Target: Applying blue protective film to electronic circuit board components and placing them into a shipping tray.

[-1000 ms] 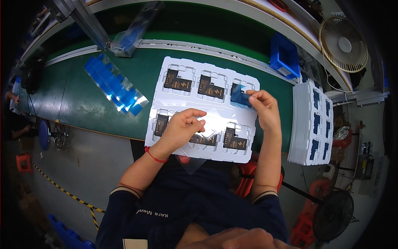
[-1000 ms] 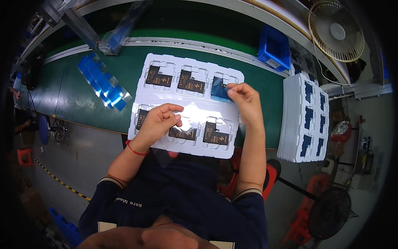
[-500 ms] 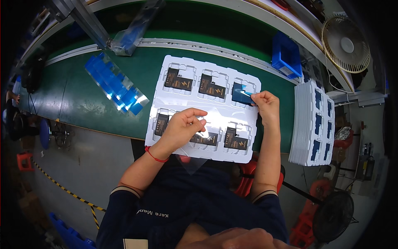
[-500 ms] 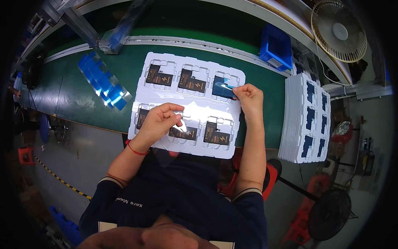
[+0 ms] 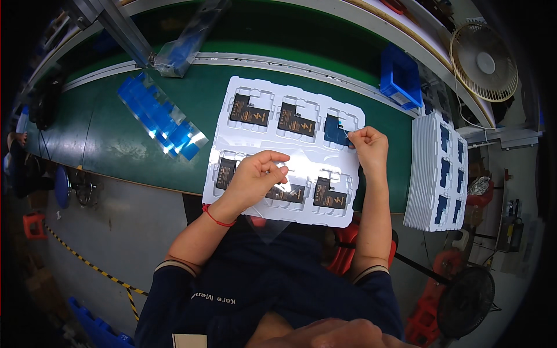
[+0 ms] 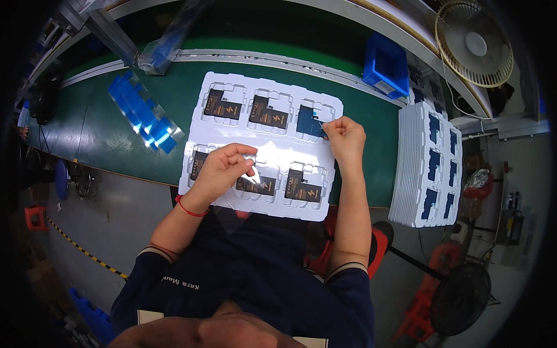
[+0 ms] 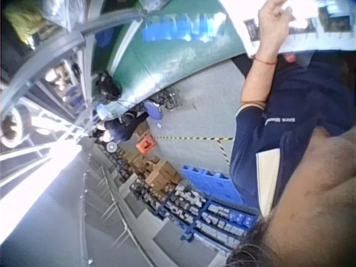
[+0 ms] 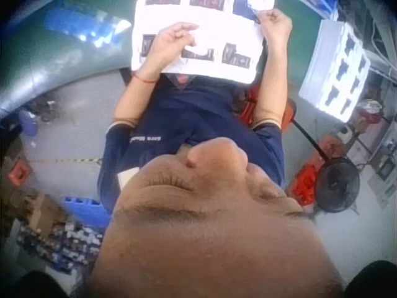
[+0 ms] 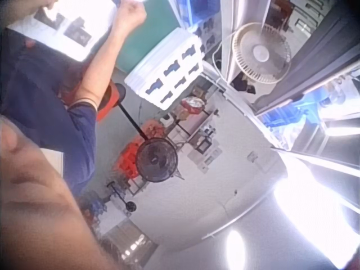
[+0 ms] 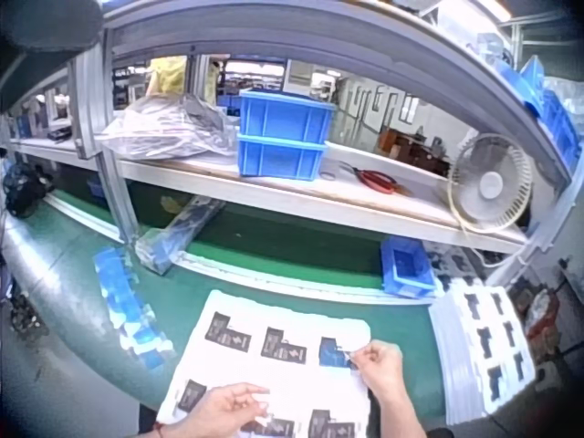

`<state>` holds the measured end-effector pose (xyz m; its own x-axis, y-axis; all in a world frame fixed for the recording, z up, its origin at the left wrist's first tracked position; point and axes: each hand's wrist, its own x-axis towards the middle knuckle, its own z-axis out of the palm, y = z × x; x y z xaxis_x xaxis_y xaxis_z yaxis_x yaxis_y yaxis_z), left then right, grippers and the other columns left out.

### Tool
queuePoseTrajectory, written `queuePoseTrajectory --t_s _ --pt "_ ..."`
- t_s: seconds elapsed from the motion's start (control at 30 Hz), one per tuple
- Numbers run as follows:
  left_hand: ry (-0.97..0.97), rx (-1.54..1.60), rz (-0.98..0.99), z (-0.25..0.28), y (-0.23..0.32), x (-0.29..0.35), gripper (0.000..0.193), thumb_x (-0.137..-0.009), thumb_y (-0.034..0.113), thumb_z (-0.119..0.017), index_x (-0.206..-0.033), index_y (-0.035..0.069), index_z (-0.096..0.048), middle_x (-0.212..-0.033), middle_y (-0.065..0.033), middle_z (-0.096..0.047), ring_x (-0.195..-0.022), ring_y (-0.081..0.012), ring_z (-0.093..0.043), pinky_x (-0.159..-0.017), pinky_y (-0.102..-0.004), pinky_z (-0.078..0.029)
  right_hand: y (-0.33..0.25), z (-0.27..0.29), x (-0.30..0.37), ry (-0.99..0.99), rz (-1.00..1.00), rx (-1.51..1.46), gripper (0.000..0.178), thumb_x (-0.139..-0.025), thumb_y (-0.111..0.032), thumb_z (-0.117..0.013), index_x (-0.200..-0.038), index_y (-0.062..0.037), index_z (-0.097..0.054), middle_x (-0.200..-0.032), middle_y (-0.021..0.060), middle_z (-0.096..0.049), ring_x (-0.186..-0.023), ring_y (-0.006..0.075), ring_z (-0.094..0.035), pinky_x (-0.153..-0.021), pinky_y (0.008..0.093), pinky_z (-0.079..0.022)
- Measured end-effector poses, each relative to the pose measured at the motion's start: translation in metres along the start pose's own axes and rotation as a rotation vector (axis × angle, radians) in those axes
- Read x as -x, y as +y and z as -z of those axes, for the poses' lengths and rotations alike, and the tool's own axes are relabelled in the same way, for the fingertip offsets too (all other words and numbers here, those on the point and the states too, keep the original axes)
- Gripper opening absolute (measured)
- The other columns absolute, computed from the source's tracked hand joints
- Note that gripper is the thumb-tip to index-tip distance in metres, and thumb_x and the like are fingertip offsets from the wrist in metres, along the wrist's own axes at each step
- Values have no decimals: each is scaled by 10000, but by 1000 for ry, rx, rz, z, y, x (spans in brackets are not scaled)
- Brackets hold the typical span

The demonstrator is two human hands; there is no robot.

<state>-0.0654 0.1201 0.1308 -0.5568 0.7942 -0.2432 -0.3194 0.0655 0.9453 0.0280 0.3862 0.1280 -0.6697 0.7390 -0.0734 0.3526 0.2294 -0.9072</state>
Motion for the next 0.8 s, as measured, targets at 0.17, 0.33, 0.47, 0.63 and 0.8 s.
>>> queuePoseTrajectory --t_s 0.17,0.33,0.47,0.63,0.8 --pt "3 13 -15 1 -2 0 248 -912 96 -567 -1143 5 -576 -751 -13 -656 -529 14 -389 -474 -152 -287 -13 -9 10 167 214 627 176 -741 -147 -736 -778 -13 -628 -619 93 -632 -512 200 -606 -518 286 -475" --pt "134 28 -194 -6 -13 7 226 -911 64 -560 -1126 -3 -578 -708 -1 -632 -543 -4 -454 -485 -158 -341 -45 -9 65 227 287 569 327 -728 -165 -762 -978 -29 -601 -642 72 -636 -522 185 -601 -522 279 -476" --pt "355 -376 -546 -38 11 31 207 -874 41 -601 -1073 -14 -597 -608 -37 -605 -470 -61 -530 -426 -225 -410 -58 -17 135 -584 209 -178 630 -626 -129 -853 -1177 -22 -565 -939 39 -652 -644 48 -542 -515 184 -417" --pt "-92 -236 -627 -59 37 49 308 -840 47 -629 -1138 -17 -582 -820 -79 -632 -667 -129 -595 -601 -241 -473 -31 -13 170 -585 209 -479 353 -825 -50 -659 -1156 21 -558 -887 84 -675 -717 120 -623 -632 219 -494" --pt "380 -731 -667 23 45 41 375 -746 39 -683 -1106 -15 -593 -1097 -179 -617 -1019 -304 -589 -885 -364 -456 45 105 155 -665 103 -347 157 -830 -23 -590 -934 30 -695 -714 108 -672 -541 111 -587 -472 198 -411"
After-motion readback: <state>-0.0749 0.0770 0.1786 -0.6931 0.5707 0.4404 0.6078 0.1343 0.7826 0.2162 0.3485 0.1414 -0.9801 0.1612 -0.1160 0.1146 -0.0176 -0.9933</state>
